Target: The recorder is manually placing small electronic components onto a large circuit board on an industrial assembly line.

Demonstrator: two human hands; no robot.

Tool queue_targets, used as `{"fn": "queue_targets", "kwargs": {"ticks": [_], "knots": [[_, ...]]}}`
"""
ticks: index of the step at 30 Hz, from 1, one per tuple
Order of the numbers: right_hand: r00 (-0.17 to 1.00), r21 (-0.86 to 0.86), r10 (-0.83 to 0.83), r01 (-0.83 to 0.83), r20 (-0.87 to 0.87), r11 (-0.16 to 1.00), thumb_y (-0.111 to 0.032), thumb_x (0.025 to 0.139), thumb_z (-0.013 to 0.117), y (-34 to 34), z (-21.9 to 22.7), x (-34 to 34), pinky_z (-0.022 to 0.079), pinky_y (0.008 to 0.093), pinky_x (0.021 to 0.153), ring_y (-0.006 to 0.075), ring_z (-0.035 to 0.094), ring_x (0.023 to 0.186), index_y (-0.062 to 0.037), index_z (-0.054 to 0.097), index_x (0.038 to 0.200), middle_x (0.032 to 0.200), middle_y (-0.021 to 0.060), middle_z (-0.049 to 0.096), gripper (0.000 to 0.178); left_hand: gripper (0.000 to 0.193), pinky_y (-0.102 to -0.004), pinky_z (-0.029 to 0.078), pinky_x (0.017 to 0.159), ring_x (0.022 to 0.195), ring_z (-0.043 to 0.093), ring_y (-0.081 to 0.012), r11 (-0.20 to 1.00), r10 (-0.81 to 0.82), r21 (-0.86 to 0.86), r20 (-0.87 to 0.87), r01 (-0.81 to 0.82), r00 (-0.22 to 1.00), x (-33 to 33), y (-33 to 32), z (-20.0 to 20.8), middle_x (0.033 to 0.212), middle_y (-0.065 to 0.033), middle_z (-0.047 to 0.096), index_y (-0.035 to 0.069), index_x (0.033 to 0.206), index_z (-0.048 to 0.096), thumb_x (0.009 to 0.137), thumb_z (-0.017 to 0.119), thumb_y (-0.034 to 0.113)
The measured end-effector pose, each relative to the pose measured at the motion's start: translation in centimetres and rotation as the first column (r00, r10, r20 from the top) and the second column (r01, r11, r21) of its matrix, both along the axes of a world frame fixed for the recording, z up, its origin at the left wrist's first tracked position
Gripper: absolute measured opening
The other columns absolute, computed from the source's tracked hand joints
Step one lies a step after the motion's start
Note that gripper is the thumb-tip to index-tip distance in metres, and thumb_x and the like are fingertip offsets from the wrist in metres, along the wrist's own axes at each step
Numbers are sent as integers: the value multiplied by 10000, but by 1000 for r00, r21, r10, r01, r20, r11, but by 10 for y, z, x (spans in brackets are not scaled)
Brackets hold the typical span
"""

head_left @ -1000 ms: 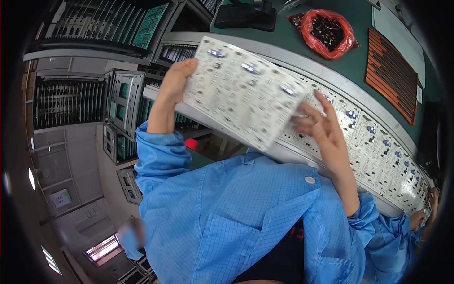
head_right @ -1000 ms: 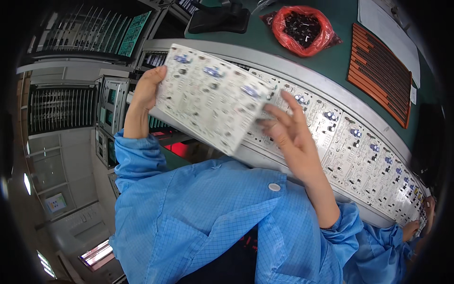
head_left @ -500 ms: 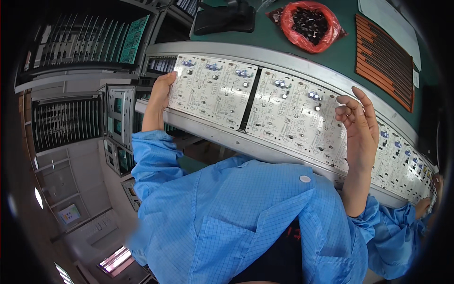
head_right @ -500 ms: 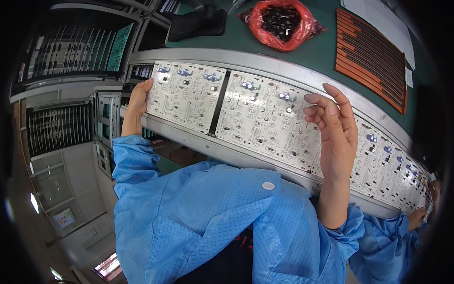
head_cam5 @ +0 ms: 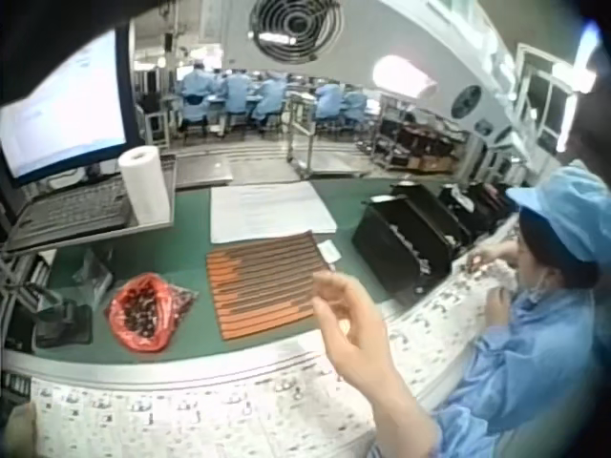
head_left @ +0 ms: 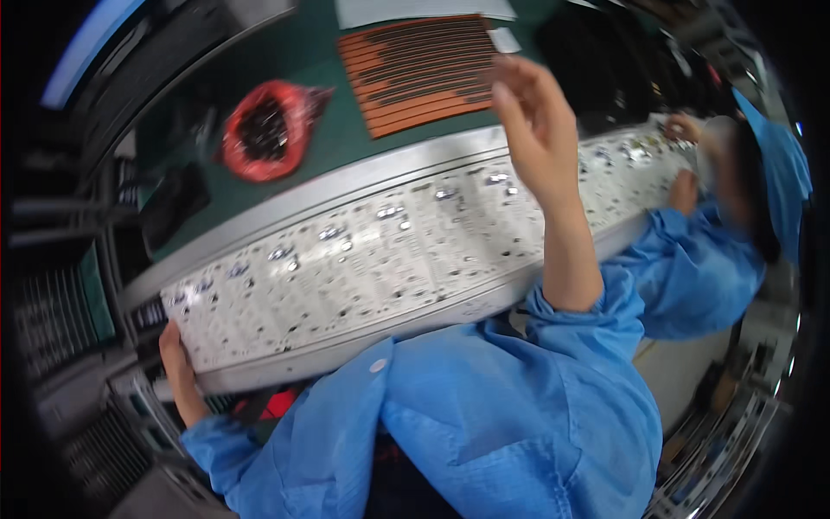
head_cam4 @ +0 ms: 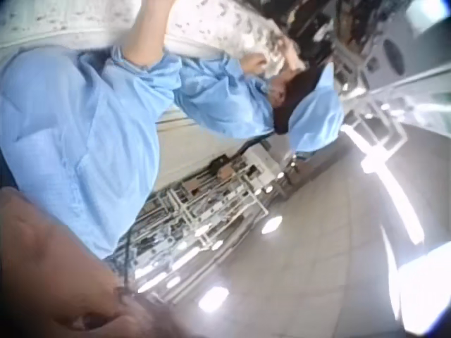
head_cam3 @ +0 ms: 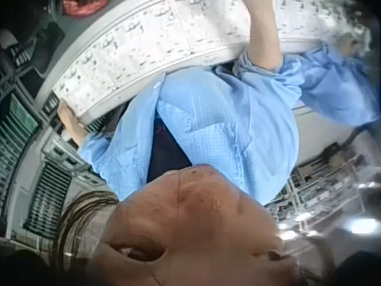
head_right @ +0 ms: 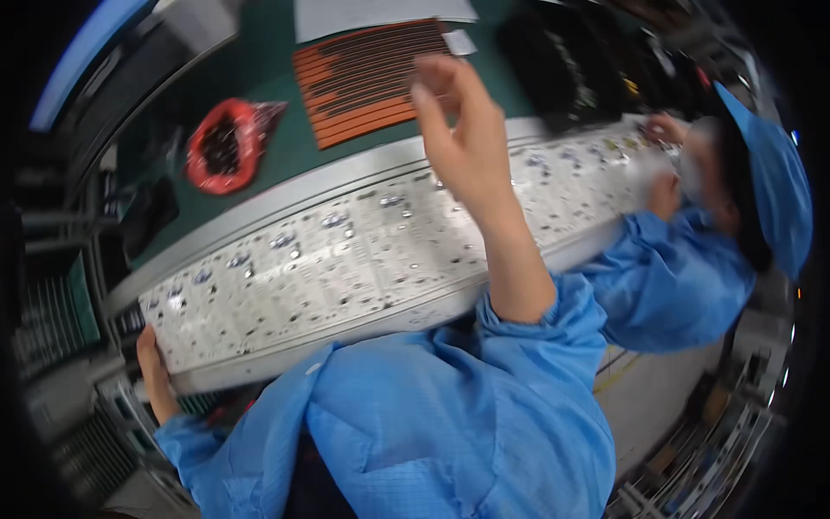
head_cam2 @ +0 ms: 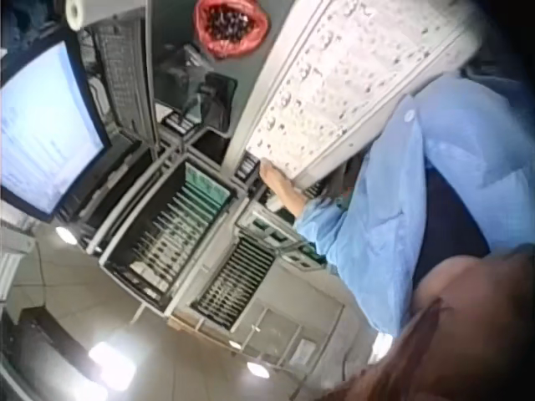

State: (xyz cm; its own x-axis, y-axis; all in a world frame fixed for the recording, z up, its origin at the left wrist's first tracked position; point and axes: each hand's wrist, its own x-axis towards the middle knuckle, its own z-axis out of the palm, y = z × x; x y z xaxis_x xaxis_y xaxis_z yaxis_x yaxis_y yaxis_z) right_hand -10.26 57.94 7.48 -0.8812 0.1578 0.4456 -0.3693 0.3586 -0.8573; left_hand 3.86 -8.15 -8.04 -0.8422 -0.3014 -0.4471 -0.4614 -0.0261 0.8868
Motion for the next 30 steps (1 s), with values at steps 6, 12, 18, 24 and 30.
{"fn": "queue_targets", "kwargs": {"ticks": [6, 12, 18, 24, 30], "knots": [[649, 527, -677, 732, -348, 432, -177, 885, 625, 210, 18, -69, 524, 330, 813, 251, 690, 915, -21, 677, 1101, 1005, 168, 713, 272, 427, -315, 443, 931, 1088, 592, -198, 924, 54, -376, -48, -68, 997, -13, 2, 18, 1190, -126, 645, -23, 1231, 596, 1016, 502, 334], [801, 781, -524, 117, 291, 613, -240, 879, 655, 328, -59, -128, 481, 365, 944, 288, 639, 1087, -10, 564, 1288, 1177, 193, 660, 478, 390, -336, 467, 887, 1085, 596, -179, 768, 79, -526, -490, -367, 868, -22, 157, 119, 1198, -115, 636, 11, 1238, 599, 1015, 500, 315], [750, 543, -394, 56, 531, 838, -234, 854, 693, 319, -66, -152, 439, 365, 1011, 285, 576, 1182, 7, 471, 1371, 1314, 193, 576, 612, 216, -277, 456, 833, 990, 615, -167, 906, -422, -209, -425, 367, 800, -28, 327, 158, 1059, -127, 677, -36, 1068, 646, 953, 505, 81], [709, 489, -304, -67, 637, 869, -184, 828, 712, 293, -25, -121, 429, 346, 1023, 273, 557, 1204, 42, 437, 1387, 1334, 209, 553, 663, 218, -261, 452, 825, 929, 606, -143, 801, -579, -87, -368, 593, 728, -49, 391, 169, 1008, -121, 695, -35, 1069, 648, 970, 504, 95], [757, 541, -383, 47, 530, 840, -202, 825, 726, 305, -39, -120, 473, 333, 950, 252, 619, 1079, 51, 543, 1283, 1191, 183, 635, 554, 226, -257, 454, 805, 879, 602, -121, 744, -579, 117, -376, 657, 723, -61, 397, 145, 964, -116, 707, -26, 1059, 654, 982, 525, 142]]}}
